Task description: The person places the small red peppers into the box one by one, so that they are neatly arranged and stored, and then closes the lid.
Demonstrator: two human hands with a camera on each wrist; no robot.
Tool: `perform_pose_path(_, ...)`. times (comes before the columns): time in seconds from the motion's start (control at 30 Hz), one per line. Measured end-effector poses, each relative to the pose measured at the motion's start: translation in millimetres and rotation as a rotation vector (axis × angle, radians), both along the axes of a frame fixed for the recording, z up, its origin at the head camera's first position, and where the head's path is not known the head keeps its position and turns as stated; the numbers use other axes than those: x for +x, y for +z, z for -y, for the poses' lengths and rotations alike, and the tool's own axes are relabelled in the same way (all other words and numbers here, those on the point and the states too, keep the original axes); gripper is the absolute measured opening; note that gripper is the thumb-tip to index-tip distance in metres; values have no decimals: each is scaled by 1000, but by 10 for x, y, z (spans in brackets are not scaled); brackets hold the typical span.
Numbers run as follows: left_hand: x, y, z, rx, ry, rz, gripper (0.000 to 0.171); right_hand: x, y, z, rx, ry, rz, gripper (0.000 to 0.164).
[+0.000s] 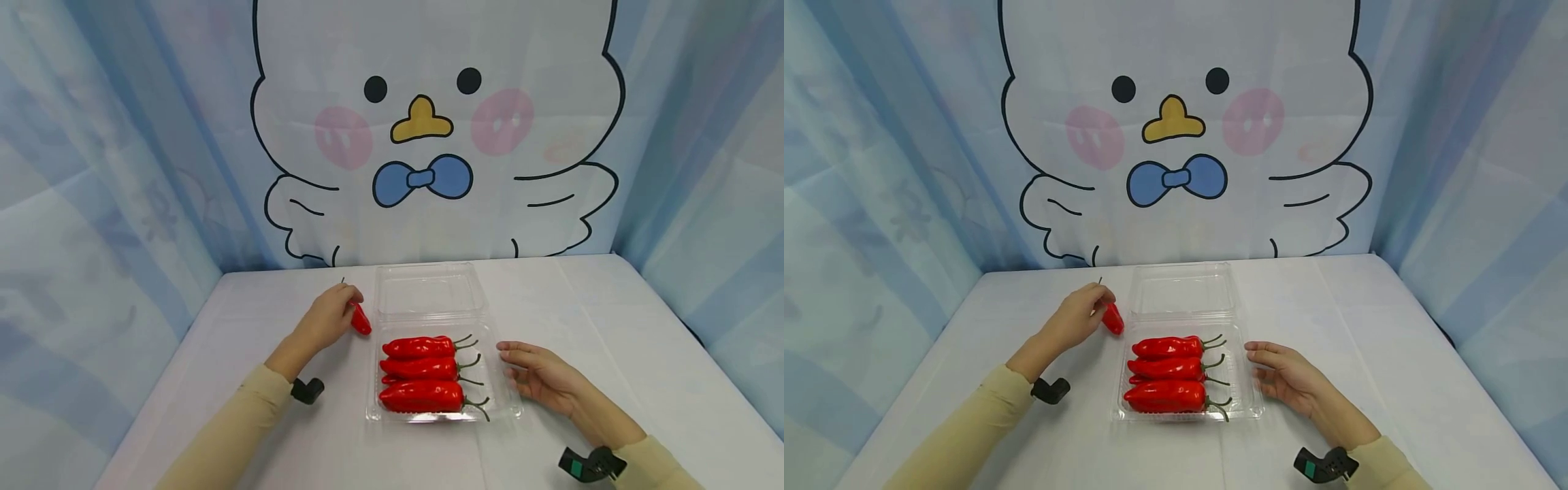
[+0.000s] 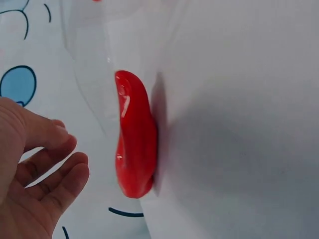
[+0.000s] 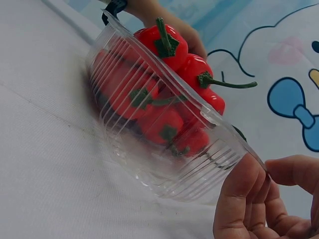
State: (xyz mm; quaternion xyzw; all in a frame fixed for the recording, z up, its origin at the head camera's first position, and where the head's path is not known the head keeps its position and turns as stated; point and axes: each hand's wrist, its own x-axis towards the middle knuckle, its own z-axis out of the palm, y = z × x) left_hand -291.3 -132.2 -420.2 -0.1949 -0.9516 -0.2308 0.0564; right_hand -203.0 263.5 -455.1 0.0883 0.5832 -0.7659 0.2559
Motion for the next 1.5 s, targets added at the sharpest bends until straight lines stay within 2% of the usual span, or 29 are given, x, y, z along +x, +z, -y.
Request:
perform_pose_path(0.17, -91, -53, 39, -4, 130, -13, 16, -5, -2, 5, 0, 4, -2, 27)
perform_pose_path(0.3, -175, -80, 54, 3, 250, 6, 18, -1, 3, 3, -4, 5, -5, 25)
perform_pose_path(0.43, -252, -97, 47, -8, 360, 94, 33, 7, 8, 3, 0, 4, -2, 24)
perform_pose_path(0.57, -305, -122, 11, -22, 423, 204, 52, 11, 7, 7, 8, 2, 1, 28)
perform_pose_path(0.67, -321, -152, -9, -22, 439, 234, 62, 8, 3, 7, 11, 2, 0, 28)
perform_pose_path(0.8, -325, -205, -2, -7, 449, 238, 66, 0, -7, -1, 9, 0, -4, 25)
perform_pose_path(1.03, -349, -266, 84, -16, 440, 279, 55, -6, -21, -18, 0, -1, -7, 22)
perform_pose_path(1.27, -364, -247, 159, -103, 376, 207, 47, 0, -9, -21, -5, 6, -6, 19)
perform_pose_path(1.5, -357, -225, 155, -177, 348, 150, 42, 9, -4, -11, -8, 3, -2, 21)
